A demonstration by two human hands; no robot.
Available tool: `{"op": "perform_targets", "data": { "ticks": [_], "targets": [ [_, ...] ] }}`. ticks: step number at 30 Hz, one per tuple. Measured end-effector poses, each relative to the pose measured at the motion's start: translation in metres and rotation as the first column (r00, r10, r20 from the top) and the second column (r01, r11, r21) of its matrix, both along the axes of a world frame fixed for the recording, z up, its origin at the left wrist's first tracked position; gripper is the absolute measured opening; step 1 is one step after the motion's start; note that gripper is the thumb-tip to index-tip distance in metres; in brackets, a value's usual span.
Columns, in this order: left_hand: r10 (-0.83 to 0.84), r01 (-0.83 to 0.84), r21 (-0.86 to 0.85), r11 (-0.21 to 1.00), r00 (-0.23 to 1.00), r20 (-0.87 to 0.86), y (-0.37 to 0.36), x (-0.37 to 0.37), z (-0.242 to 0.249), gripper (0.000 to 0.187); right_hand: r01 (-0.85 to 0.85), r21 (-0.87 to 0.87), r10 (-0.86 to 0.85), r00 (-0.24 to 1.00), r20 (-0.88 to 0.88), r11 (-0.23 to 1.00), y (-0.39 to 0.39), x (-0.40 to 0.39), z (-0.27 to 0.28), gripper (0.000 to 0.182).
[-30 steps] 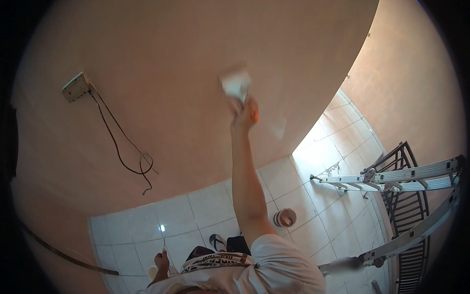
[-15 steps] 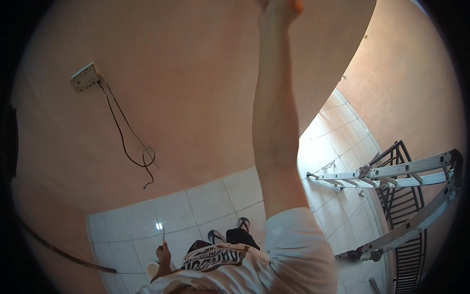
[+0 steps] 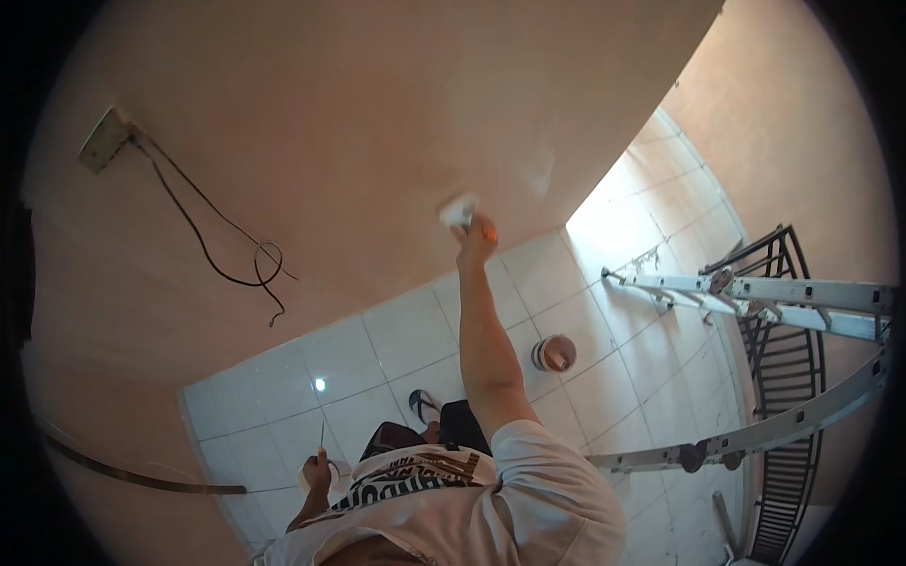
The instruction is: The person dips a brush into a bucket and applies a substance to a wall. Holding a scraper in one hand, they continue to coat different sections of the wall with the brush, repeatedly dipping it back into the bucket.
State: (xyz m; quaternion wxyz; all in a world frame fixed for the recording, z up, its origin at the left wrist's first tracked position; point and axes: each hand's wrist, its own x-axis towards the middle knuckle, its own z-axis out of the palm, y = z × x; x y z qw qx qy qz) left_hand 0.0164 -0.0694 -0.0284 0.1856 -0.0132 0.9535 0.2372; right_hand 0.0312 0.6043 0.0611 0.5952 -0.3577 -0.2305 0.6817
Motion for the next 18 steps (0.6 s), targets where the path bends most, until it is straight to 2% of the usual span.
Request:
{"op": "perform_targets", "data": {
  "ticks": [2,5,8,11,13,17,18],
  "targets": [
    [-0.014,0.014,-0.003,1.000,1.000,-0.020,-0.006,-0.016,0.009,0.057,-0.001,-0.170,0.007,0.999,0.036,0.985,-0.040,0.039,-0.039,0.020],
    [-0.004,0.005,0.017,1.000,1.000,-0.029,0.005,-0.032,0.019,0.057,0.093,-0.290,-0.084,0.996,0.041,0.952,-0.076,0.092,-0.045,0.023],
    [-0.029,0.030,0.045,0.999,0.999,-0.027,0.042,-0.047,0.025,0.056,0.198,-0.283,-0.207,0.978,-0.004,0.939,-0.074,0.138,-0.053,0.031],
    [-0.175,0.184,0.097,0.978,0.980,-0.097,0.069,-0.063,-0.007,0.055,0.234,-0.180,-0.248,0.967,-0.060,0.955,-0.040,0.169,-0.004,0.037],
    [-0.202,0.208,0.149,0.967,0.978,-0.058,0.104,-0.058,-0.003,0.055,0.261,-0.091,-0.272,0.952,-0.137,0.961,-0.001,0.180,0.038,0.040],
    [-0.323,0.334,0.198,0.922,0.943,-0.085,0.166,-0.052,0.002,0.056,0.298,0.089,-0.279,0.943,-0.181,0.950,0.073,0.208,0.116,0.039],
    [-0.340,0.352,0.205,0.913,0.936,-0.093,0.180,-0.047,0.003,0.056,0.313,0.120,-0.297,0.945,-0.139,0.942,0.085,0.219,0.127,0.037]
  ]
}}
